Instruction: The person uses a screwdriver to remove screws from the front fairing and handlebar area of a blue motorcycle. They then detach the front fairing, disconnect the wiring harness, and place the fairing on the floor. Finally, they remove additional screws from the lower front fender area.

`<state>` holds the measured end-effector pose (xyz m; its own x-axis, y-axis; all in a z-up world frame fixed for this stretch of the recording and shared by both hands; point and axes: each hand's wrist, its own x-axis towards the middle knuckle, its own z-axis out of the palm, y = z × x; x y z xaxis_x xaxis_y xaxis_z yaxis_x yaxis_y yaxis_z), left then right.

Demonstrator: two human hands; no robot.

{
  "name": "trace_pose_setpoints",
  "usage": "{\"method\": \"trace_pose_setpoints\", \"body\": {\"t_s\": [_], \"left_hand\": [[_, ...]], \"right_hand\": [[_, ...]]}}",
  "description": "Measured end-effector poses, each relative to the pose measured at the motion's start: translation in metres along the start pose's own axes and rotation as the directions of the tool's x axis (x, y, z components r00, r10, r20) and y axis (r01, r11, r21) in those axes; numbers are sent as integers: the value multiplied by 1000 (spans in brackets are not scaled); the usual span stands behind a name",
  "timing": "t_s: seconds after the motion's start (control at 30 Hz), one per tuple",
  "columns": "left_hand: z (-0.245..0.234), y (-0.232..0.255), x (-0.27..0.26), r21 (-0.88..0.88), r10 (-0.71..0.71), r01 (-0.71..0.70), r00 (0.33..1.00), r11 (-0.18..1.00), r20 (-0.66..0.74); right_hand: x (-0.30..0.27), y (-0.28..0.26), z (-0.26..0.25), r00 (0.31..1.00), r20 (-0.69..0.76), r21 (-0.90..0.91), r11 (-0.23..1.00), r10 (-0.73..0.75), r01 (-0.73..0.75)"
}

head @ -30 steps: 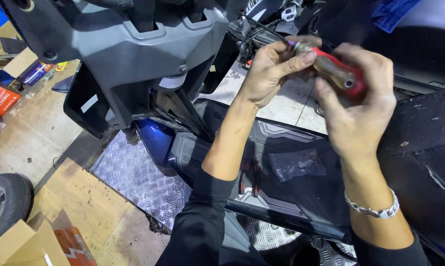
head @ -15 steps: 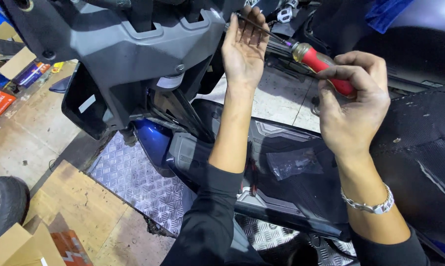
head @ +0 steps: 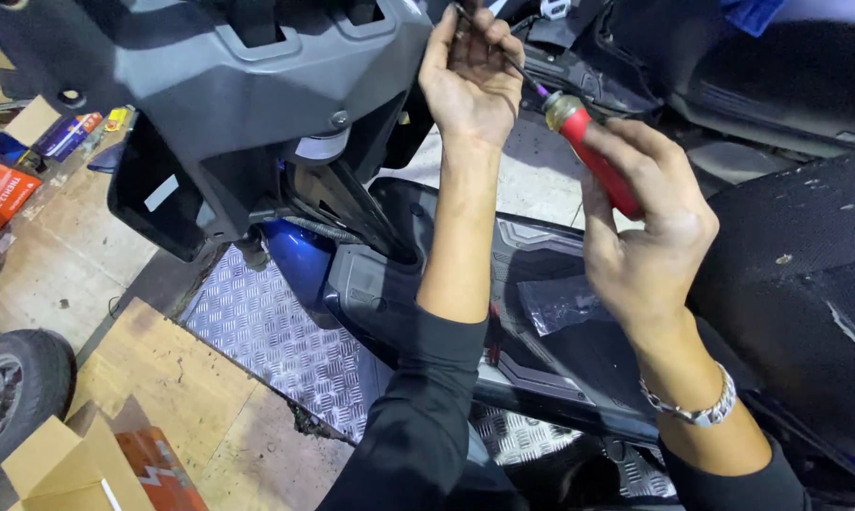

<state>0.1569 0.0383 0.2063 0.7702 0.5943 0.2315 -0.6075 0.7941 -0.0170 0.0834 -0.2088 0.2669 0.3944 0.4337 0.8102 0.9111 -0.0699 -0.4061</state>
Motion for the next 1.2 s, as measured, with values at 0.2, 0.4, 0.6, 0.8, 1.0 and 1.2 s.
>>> {"method": "trace_pose_setpoints", "body": {"t_s": [0.2, 0.4, 0.6, 0.8, 1.0, 1.2], "left_hand": [[9, -6, 2, -141, -13, 21, 998, 990, 54], [14, -10, 1, -291, -104, 138, 986, 947, 131], [9, -17, -2, -297, -117, 170, 975, 940, 188], [-43, -15, -56, 126, -36, 59, 983, 990, -181], [-117, 52, -161, 979, 119, -2, 993, 202, -23], [-215, 94, -223, 322, 47, 92, 988, -942, -145]], "right_hand": [[16, 13, -5, 987, 100, -187, 976, 128, -108], [24, 12, -11, 995, 31, -362, 927, -97, 102], [8, 12, -18, 989, 110, -482, 865, -94, 136], [-68, 8, -11, 946, 273, -176, 975, 177, -132], [-202, 39, 27, 642, 443, 78, 687, 625, -723], [-259, 42, 61, 382, 573, 59, 428, 725, -902]]}}
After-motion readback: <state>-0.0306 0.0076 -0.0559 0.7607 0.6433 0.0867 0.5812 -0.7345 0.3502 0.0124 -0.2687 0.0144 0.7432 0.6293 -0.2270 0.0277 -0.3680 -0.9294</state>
